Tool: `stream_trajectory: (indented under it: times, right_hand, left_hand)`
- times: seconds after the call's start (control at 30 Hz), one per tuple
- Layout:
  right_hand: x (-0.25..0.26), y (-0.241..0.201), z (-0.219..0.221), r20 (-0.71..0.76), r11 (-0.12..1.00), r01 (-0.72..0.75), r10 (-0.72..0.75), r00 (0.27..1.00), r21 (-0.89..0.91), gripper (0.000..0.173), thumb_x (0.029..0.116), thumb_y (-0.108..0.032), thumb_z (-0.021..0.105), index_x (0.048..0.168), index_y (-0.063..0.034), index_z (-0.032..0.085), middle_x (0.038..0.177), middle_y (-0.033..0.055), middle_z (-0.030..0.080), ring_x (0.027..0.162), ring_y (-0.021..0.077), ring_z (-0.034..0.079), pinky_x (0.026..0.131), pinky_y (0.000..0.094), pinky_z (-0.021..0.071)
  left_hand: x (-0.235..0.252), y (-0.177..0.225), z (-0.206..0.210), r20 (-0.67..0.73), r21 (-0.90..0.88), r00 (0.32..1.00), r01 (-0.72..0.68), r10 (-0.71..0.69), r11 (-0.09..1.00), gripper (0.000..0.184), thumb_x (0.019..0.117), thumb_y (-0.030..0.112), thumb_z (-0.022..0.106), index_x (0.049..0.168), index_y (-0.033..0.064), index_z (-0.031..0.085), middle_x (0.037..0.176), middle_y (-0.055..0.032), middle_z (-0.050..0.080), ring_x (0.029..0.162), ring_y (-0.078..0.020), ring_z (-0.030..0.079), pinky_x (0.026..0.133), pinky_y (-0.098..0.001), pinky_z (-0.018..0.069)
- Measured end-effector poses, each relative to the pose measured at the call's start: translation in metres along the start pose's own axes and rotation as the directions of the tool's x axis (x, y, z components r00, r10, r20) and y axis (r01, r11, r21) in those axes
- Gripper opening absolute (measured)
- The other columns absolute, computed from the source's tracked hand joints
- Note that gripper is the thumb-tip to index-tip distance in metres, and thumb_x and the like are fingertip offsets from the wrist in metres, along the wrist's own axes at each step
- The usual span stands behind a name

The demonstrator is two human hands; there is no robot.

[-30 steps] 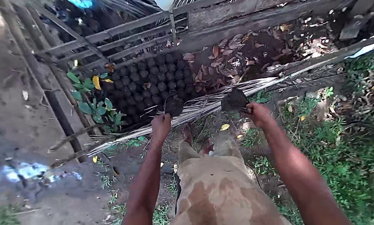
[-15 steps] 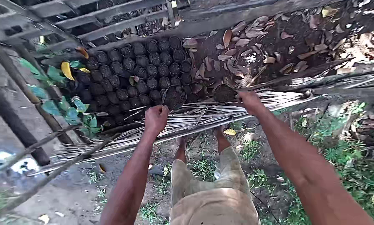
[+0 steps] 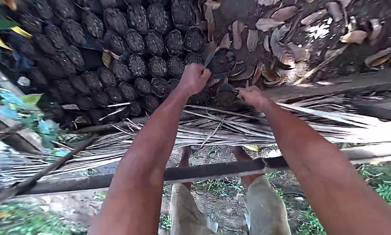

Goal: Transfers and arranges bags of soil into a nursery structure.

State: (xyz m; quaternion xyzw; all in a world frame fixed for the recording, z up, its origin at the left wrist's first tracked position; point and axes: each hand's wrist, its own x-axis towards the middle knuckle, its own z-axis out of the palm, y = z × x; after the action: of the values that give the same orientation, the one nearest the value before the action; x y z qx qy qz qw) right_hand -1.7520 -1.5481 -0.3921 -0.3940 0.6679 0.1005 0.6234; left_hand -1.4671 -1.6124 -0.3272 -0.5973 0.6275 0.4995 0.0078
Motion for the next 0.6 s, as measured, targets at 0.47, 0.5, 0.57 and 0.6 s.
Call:
stream_trajectory:
  times: [0.47, 0.5, 0.57, 0.6]
  right_hand:
    - [0.113, 0.037, 0.038, 0.127, 0.906, 0.190, -0.153, 0.980, -0.378, 0.042, 0.1022, -0.039, 0.046, 0.092, -0.0116, 0.077, 0.100, 0.0117, 0.073, 0.102, 0.0314, 0.068, 0.090, 0.0636, 0.0493]
    - [0.112, 0.036, 0.036, 0.138, 0.902, 0.197, -0.155, 0.978, -0.385, 0.041, 0.1018, -0.039, 0.047, 0.091, -0.0124, 0.077, 0.099, 0.0108, 0.074, 0.101, 0.0306, 0.068, 0.090, 0.0632, 0.0493]
    - [0.109, 0.031, 0.028, 0.186, 0.902, 0.205, -0.143, 0.972, -0.380, 0.035, 0.0999, -0.038, 0.053, 0.090, -0.0143, 0.077, 0.097, 0.0090, 0.074, 0.098, 0.0288, 0.069, 0.089, 0.0618, 0.0498]
    - [0.107, 0.026, 0.021, 0.215, 0.920, 0.183, -0.112, 0.970, -0.348, 0.031, 0.0989, -0.037, 0.059, 0.097, -0.0131, 0.078, 0.101, 0.0102, 0.074, 0.099, 0.0286, 0.069, 0.090, 0.0611, 0.0507]
  left_hand:
    - [0.096, -0.088, 0.094, 0.149, 0.034, 0.984, 0.098, -0.102, 0.995, 0.037, 0.1036, 0.030, 0.047, 0.085, 0.0048, 0.067, 0.085, -0.0115, 0.070, 0.084, -0.0243, 0.070, 0.080, -0.0520, 0.0552]
    - [0.095, -0.093, 0.096, 0.142, 0.030, 0.984, 0.104, -0.107, 0.994, 0.037, 0.1034, 0.030, 0.047, 0.083, 0.0049, 0.066, 0.082, -0.0115, 0.069, 0.082, -0.0247, 0.070, 0.078, -0.0524, 0.0545]
    - [0.094, -0.098, 0.098, 0.124, 0.007, 0.985, 0.118, -0.118, 0.993, 0.038, 0.1033, 0.030, 0.047, 0.081, 0.0041, 0.065, 0.082, -0.0126, 0.068, 0.083, -0.0264, 0.070, 0.078, -0.0540, 0.0533]
    - [0.093, -0.101, 0.098, 0.115, -0.003, 0.985, 0.126, -0.125, 0.992, 0.039, 0.1034, 0.030, 0.047, 0.083, 0.0038, 0.066, 0.085, -0.0130, 0.070, 0.086, -0.0265, 0.071, 0.081, -0.0542, 0.0546]
